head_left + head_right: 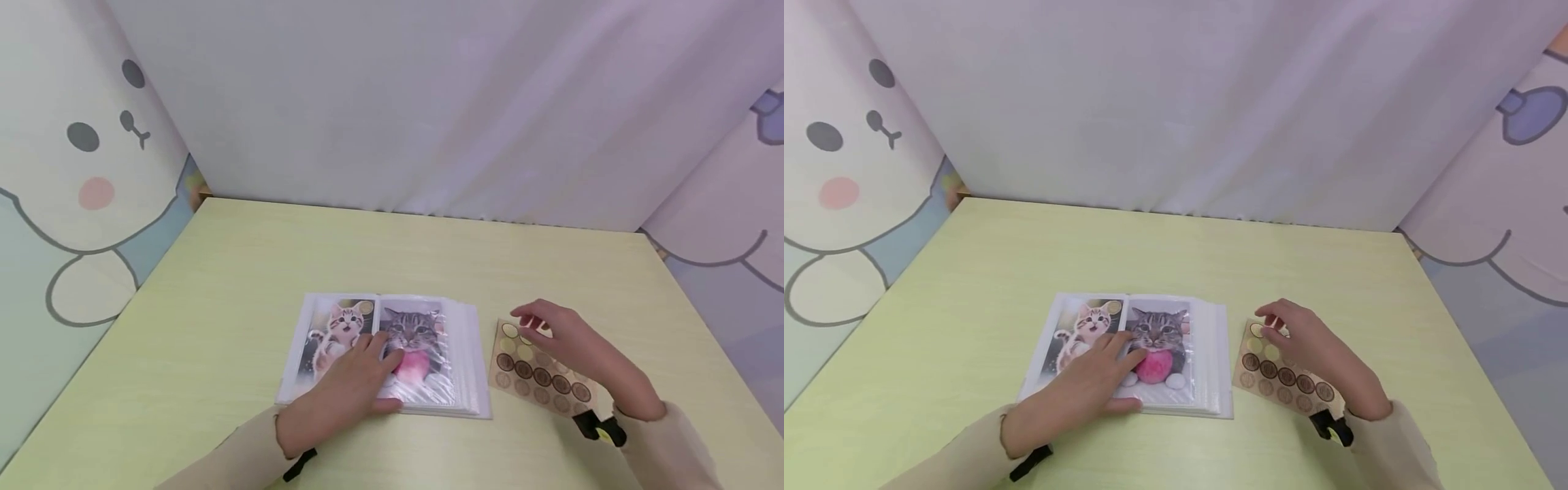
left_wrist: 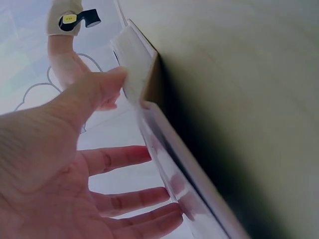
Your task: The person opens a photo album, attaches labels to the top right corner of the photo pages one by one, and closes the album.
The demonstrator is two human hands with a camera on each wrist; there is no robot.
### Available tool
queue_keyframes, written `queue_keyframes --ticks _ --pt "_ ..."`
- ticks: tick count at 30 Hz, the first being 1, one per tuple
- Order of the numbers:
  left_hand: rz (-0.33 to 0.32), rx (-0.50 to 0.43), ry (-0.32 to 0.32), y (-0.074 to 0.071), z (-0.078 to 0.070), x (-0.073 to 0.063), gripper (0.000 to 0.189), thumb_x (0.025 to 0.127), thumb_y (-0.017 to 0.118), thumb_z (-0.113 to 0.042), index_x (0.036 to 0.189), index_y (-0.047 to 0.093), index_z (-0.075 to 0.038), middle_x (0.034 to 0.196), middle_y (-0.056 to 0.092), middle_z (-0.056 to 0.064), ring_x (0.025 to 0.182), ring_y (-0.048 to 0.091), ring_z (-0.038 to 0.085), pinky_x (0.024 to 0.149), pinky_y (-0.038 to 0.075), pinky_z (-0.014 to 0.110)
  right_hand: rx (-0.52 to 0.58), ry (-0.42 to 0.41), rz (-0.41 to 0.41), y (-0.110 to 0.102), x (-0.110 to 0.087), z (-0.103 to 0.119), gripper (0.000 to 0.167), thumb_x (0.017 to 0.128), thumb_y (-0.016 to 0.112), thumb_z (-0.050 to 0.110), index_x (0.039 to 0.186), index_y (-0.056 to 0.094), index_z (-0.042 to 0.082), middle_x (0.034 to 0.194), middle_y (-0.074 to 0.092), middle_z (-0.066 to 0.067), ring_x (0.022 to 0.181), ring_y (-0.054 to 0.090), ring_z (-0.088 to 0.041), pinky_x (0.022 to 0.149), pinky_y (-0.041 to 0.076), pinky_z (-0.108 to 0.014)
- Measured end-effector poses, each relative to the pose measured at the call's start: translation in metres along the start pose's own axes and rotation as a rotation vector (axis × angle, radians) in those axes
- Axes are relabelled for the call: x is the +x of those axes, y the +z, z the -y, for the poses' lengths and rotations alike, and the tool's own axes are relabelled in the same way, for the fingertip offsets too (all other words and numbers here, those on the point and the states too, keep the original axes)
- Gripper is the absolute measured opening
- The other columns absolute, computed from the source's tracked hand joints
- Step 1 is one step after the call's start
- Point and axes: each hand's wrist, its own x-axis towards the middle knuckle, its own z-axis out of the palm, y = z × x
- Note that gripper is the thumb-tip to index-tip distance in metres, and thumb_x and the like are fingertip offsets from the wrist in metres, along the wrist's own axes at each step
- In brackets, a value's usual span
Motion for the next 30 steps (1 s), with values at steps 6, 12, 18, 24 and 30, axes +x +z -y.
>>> queue_keyframes --ticks 6,12,18,24,30 --pt "-0.002 0.027 0.001 -0.001 0.000 0.001 0.061 0.073 0.066 -0.057 0.116 0.056 -0.015 0.116 0.051 0.014 0.100 0.053 0.028 0.075 0.055 0.036 0.017 0.224 0.087 0.001 -0.018 -0.018 0.012 0.088 0.060 0.010 0.097 0.062 0.001 0.082 0.059 0.000 0.073 0.050 -0.011 0.058 0.044 -0.024" --pt "-0.006 0.036 0.005 -0.003 -0.001 0.002 0.060 0.073 0.067 -0.057 0.115 0.055 -0.015 0.115 0.052 0.015 0.098 0.053 0.029 0.077 0.055 0.036 0.066 0.404 0.187 0.006 -0.026 -0.032 0.017 0.093 0.054 0.018 0.087 0.059 0.002 0.067 0.052 -0.002 0.062 0.045 -0.015 0.053 0.037 -0.025" --pt "0.000 0.028 0.004 -0.003 -0.001 0.002 0.061 0.073 0.067 -0.056 0.116 0.055 -0.014 0.116 0.052 0.015 0.099 0.053 0.029 0.077 0.055 0.037 0.121 0.443 0.247 0.013 -0.029 -0.045 0.035 0.098 0.046 0.028 0.071 0.051 0.007 0.055 0.044 0.001 0.052 0.043 -0.015 0.049 0.034 -0.025" --pt "0.015 0.015 0.001 -0.005 -0.002 0.001 0.061 0.074 0.067 -0.055 0.117 0.055 -0.014 0.117 0.052 0.016 0.101 0.053 0.030 0.078 0.055 0.038 0.225 0.445 0.281 0.019 -0.033 -0.059 0.037 0.098 0.045 0.029 0.069 0.051 0.007 0.055 0.045 0.002 0.051 0.044 -0.013 0.045 0.039 -0.025" --pt "-0.004 0.029 0.005 -0.003 -0.002 0.001 0.061 0.074 0.067 -0.056 0.116 0.055 -0.014 0.117 0.052 0.016 0.100 0.053 0.030 0.079 0.055 0.037 0.249 0.451 0.282 0.022 -0.033 -0.061 0.031 0.093 0.054 0.028 0.070 0.051 0.007 0.056 0.044 0.002 0.051 0.044 -0.011 0.044 0.038 -0.024"
